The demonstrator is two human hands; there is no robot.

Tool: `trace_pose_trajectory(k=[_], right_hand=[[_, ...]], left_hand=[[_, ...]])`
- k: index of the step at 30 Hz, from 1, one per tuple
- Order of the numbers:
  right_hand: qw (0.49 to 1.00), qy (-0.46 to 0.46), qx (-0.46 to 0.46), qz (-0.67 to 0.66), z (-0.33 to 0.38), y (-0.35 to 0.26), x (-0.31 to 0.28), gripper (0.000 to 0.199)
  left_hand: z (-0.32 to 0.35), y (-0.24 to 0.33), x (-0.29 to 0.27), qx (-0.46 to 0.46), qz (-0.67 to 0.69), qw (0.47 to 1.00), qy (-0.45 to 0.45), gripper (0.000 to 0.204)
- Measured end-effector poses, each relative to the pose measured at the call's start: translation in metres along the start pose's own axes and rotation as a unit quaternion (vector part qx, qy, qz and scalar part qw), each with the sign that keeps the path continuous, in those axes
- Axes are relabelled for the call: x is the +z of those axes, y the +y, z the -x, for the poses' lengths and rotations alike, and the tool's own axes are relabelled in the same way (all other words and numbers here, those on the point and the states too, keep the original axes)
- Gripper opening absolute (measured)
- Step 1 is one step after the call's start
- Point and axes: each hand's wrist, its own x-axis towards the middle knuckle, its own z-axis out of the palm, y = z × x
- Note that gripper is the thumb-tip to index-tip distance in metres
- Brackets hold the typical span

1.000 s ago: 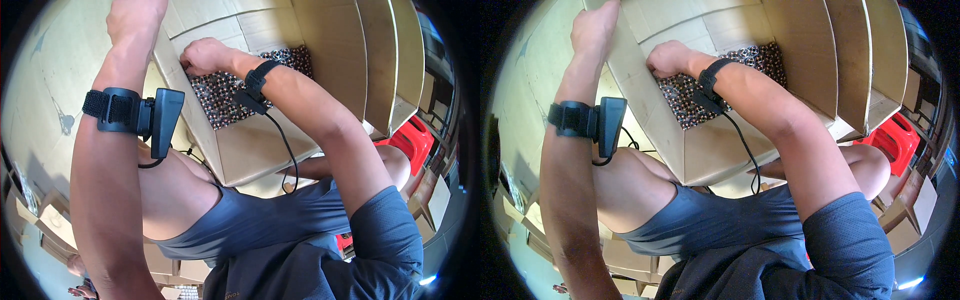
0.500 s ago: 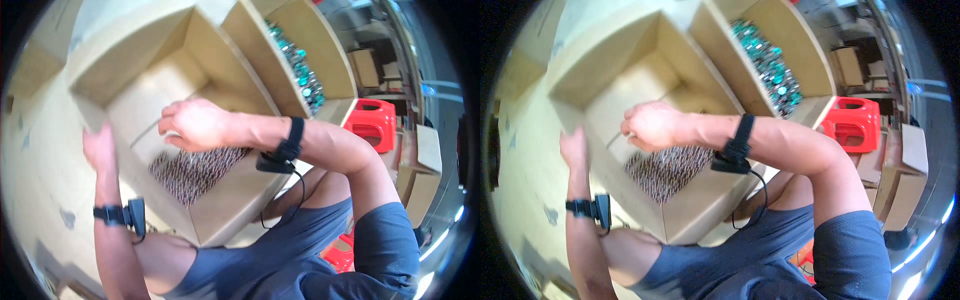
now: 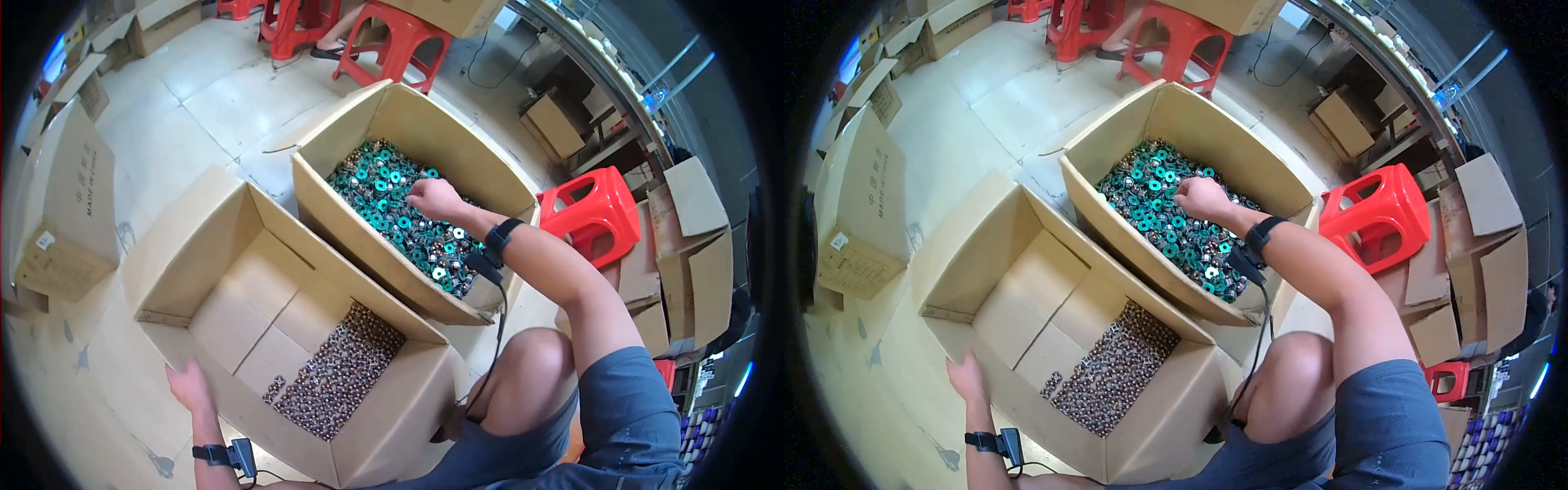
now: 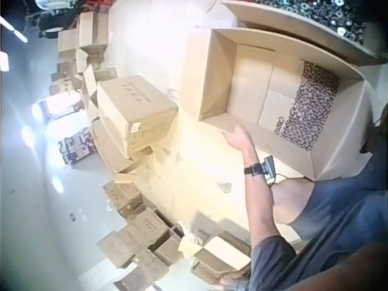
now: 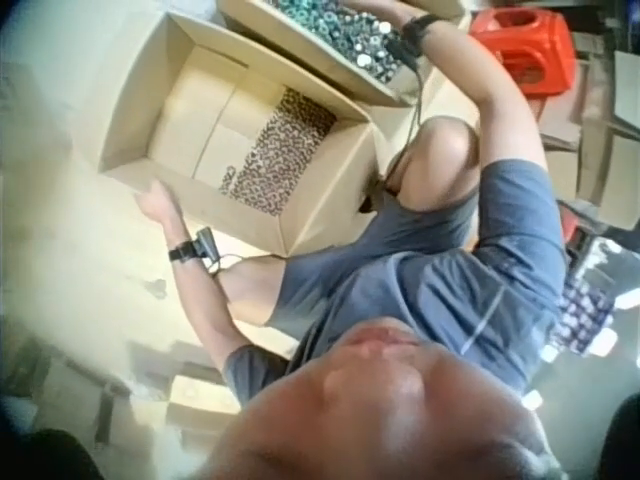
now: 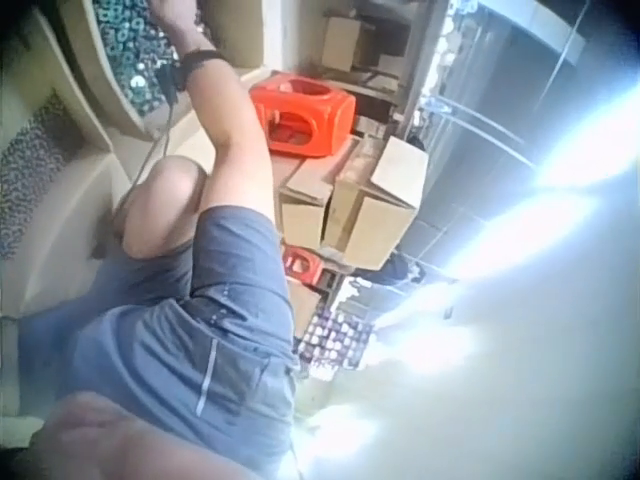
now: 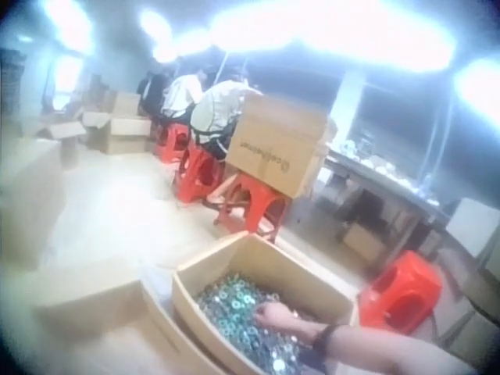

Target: Sorting and arranging small metal spheres into a grid inside a cardboard box.

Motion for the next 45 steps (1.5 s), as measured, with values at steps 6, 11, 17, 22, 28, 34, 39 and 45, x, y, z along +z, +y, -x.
trace_pose_trajectory(k=[6,11,17,22,28,34,39,45], right_hand=[[0.983,-0.013,-0.108,0.146,-0.026,0.041,0.06,0.021],[0.98,-0.052,-0.19,0.038,-0.028,0.033,0.079,0.032],[0.975,-0.044,-0.211,0.047,-0.027,0.029,0.084,0.037],[0.975,0.009,-0.222,0.022,-0.029,0.022,0.104,0.027],[0.97,0.044,-0.236,0.045,-0.02,0.022,0.081,0.031],[0.914,0.06,-0.074,-0.394,-0.039,0.0,0.013,0.03],[0.866,-0.08,-0.274,-0.411,0.005,-0.131,-0.041,0.031],[0.802,-0.489,-0.228,-0.255,0.065,-0.277,0.105,0.026]], left_hand=[[-0.004,0.002,0.004,0.001,0.023,1.0,0.007,0.048],[-0.007,-0.007,0.005,-0.001,0.048,0.999,-0.009,0.046],[-0.014,-0.021,0.001,-0.022,0.038,0.999,-0.018,0.045],[0.002,-0.009,-0.005,0.016,-0.008,1.0,0.02,0.044],[-0.002,0.003,0.002,-0.018,-0.104,0.993,0.058,0.047],[-0.001,0.007,-0.011,-0.064,-0.115,0.99,0.048,0.046],[-0.006,0.006,-0.004,-0.071,-0.096,0.993,0.014,0.049],[-0.006,-0.01,-0.008,-0.066,-0.091,0.994,0.011,0.05]])
